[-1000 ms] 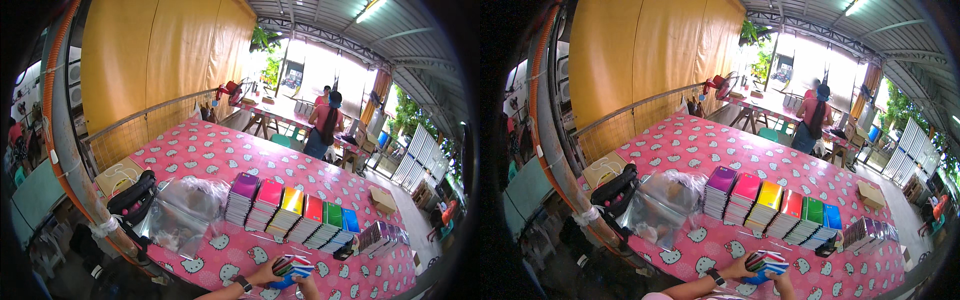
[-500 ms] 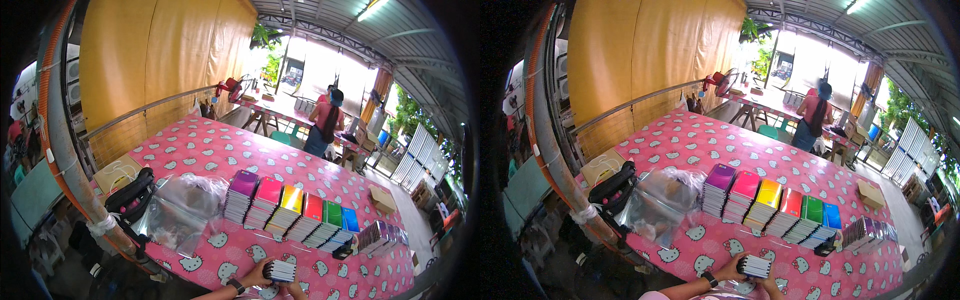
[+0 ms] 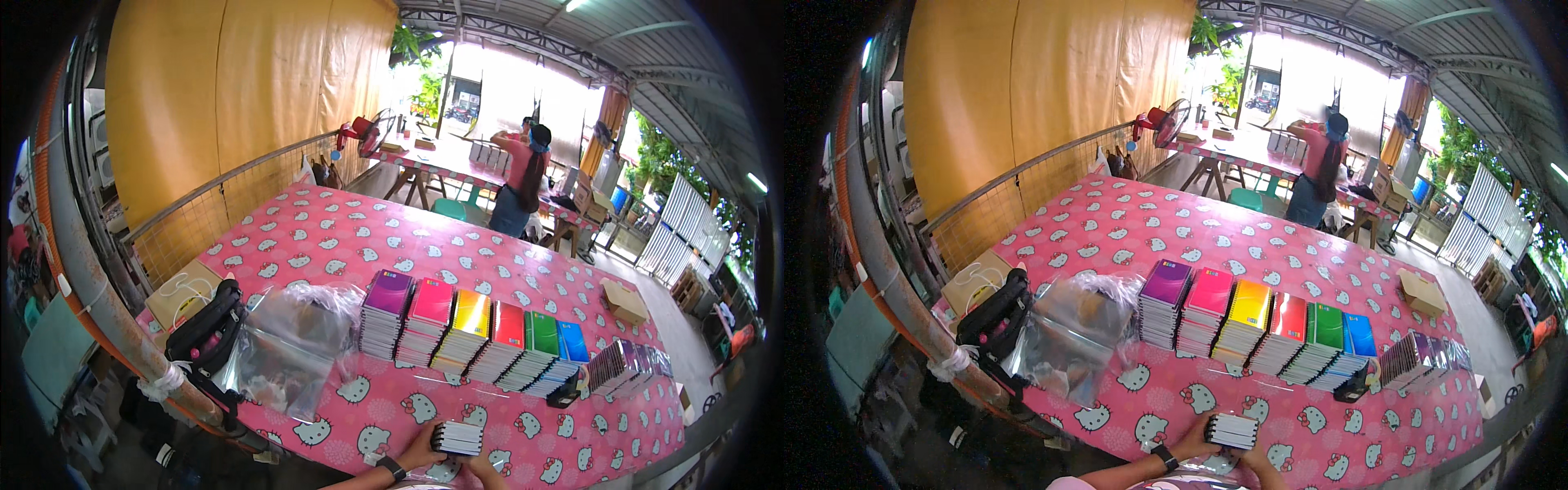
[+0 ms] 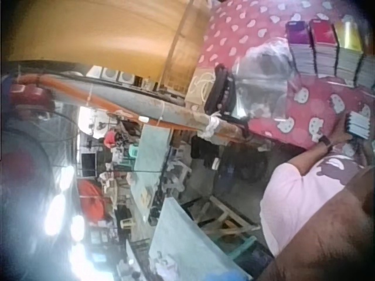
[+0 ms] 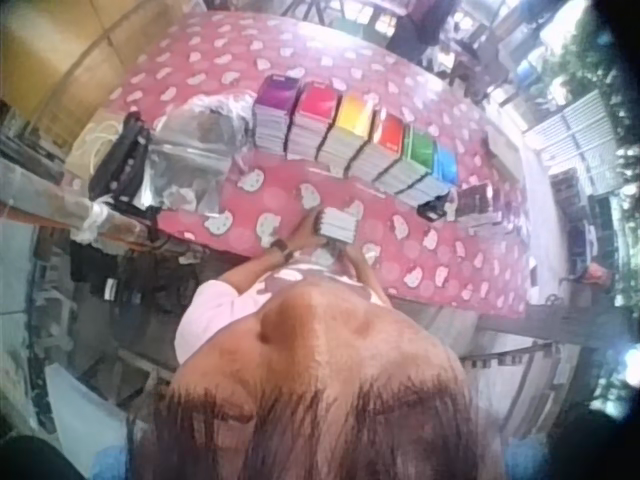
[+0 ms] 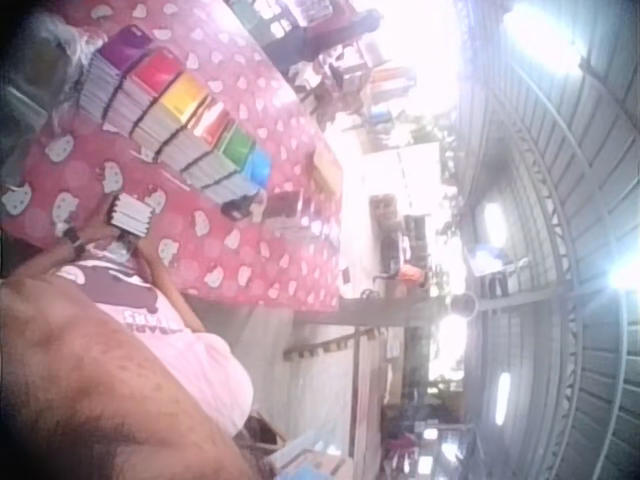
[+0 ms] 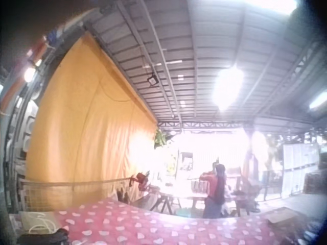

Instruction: The person packages notebooks into a clear plastic bag by hand. The person picks up a stack of small, multicolored notebooks, places them inside a bag, and repeats the process with additional notebooks.

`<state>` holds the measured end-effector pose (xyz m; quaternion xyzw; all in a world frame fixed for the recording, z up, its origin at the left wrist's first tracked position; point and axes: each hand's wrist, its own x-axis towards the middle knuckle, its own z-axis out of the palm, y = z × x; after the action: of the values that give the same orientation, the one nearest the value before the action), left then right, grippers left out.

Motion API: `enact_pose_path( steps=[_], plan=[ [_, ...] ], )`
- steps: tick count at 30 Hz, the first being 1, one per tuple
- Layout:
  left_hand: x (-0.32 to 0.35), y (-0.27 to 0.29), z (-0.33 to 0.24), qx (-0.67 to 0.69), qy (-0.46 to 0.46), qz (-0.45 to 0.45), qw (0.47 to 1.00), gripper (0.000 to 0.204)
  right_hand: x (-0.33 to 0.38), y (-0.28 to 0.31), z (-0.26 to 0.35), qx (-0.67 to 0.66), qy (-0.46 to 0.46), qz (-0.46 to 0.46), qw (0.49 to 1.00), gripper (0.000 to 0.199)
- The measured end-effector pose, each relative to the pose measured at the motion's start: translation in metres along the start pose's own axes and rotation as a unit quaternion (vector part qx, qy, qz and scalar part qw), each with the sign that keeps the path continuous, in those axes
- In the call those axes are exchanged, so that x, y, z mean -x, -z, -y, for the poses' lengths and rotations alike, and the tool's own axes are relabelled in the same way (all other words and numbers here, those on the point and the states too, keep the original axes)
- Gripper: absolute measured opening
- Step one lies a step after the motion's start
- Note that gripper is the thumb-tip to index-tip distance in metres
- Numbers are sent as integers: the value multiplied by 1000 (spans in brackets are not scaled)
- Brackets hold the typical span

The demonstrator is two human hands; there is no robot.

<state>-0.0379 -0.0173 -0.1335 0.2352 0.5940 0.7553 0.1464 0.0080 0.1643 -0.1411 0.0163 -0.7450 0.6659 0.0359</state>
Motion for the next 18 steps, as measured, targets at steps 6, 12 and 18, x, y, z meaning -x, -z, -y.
enact_pose_path(
  steps=[6, 12, 18],
  plan=[
    [-5, 4, -9, -21, -4, 29, 999, 77, -1, 17, -10, 100, -16, 42, 994, 62],
    [-3, 0, -4, -56, -67, 8, 996, 84, -4, 9, -7, 145, 85, 49, 984, 50],
    [-1, 8, 5, -83, -36, 9, 996, 83, -6, 5, 12, 86, -3, 94, 992, 51]
  ],
)
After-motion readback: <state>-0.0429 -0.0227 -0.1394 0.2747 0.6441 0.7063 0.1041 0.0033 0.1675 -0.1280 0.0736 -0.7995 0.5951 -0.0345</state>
